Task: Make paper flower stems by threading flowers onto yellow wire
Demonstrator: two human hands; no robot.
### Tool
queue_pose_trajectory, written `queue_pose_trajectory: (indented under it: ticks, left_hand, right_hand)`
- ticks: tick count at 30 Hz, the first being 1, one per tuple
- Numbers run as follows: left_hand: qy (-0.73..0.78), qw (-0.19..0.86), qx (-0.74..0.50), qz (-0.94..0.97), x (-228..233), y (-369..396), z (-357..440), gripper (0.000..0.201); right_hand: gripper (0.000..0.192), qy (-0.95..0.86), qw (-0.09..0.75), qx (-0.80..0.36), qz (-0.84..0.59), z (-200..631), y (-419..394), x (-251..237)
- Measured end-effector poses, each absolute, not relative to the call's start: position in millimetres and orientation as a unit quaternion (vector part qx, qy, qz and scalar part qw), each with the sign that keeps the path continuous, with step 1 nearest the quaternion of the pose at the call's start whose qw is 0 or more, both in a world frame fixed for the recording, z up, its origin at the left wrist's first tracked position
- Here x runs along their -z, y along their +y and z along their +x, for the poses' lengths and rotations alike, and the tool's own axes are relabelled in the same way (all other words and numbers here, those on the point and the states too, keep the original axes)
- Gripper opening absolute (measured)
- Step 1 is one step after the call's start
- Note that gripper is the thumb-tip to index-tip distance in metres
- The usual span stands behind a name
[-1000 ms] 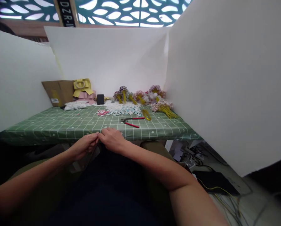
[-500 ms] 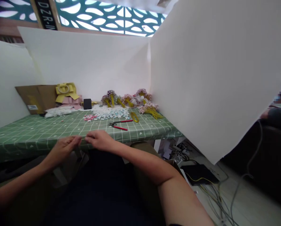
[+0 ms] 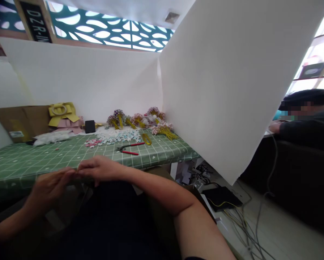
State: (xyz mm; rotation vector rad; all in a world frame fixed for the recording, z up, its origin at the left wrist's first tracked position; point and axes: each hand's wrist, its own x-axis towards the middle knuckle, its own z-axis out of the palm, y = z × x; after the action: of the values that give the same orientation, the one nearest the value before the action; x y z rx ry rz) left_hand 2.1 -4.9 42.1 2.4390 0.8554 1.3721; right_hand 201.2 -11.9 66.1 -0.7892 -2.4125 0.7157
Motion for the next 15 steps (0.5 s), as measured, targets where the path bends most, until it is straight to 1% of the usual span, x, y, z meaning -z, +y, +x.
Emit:
queue_pose_trajectory:
  ticks: [1,2,3,4,5,6,7,8,9,10,11,13,15]
  left_hand:
    - [0.241,0.038,-0.470,0.849,-47,-9,-1,0.019]
    - [0.201,-0.009,-0.479,0.855,-51,-11,-4,0.014]
    - [0.185,-0.030,-0.482,0.856,-52,-11,-5,0.012]
    - [0.196,-0.021,-0.485,0.852,-51,-9,-5,0.013]
    - [0.231,0.020,-0.481,0.846,-48,-5,-4,0.018]
    - [0.294,0.087,-0.470,0.828,-41,1,-2,0.025]
    - [0.352,0.182,-0.451,0.800,-34,7,2,0.033]
    - [0.393,0.302,-0.411,0.765,-25,13,5,0.039]
    - [0.431,0.406,-0.400,0.699,-16,18,8,0.041]
    - [0.450,0.498,-0.374,0.640,-9,23,11,0.042]
    - [0.449,0.563,-0.359,0.594,-3,26,13,0.043]
    - [0.435,0.622,-0.351,0.548,2,29,15,0.042]
    - [0.420,0.600,-0.365,0.575,-4,27,14,0.040]
  right_hand:
    - [0.023,-0.878,0.226,-0.353,-0.234,204,-15,-73]
    - [0.025,-0.871,0.192,-0.407,-0.195,207,-17,-78]
    - [0.026,-0.868,0.182,-0.426,-0.179,207,-17,-79]
    - [0.026,-0.873,0.190,-0.404,-0.195,207,-15,-77]
    - [0.025,-0.883,0.212,-0.345,-0.239,205,-12,-72]
    - [0.023,-0.888,0.243,-0.256,-0.296,202,-8,-63]
    - [0.021,-0.885,0.260,-0.140,-0.360,198,-3,-54]
    - [0.017,-0.880,0.254,-0.026,-0.401,195,1,-44]
    - [0.014,-0.887,0.226,0.063,-0.397,191,5,-34]
    - [0.016,-0.894,0.202,0.130,-0.379,188,8,-26]
    - [0.018,-0.897,0.184,0.177,-0.360,186,9,-21]
    - [0.024,-0.898,0.173,0.219,-0.340,183,8,-16]
    - [0.025,-0.895,0.180,0.205,-0.352,183,4,-20]
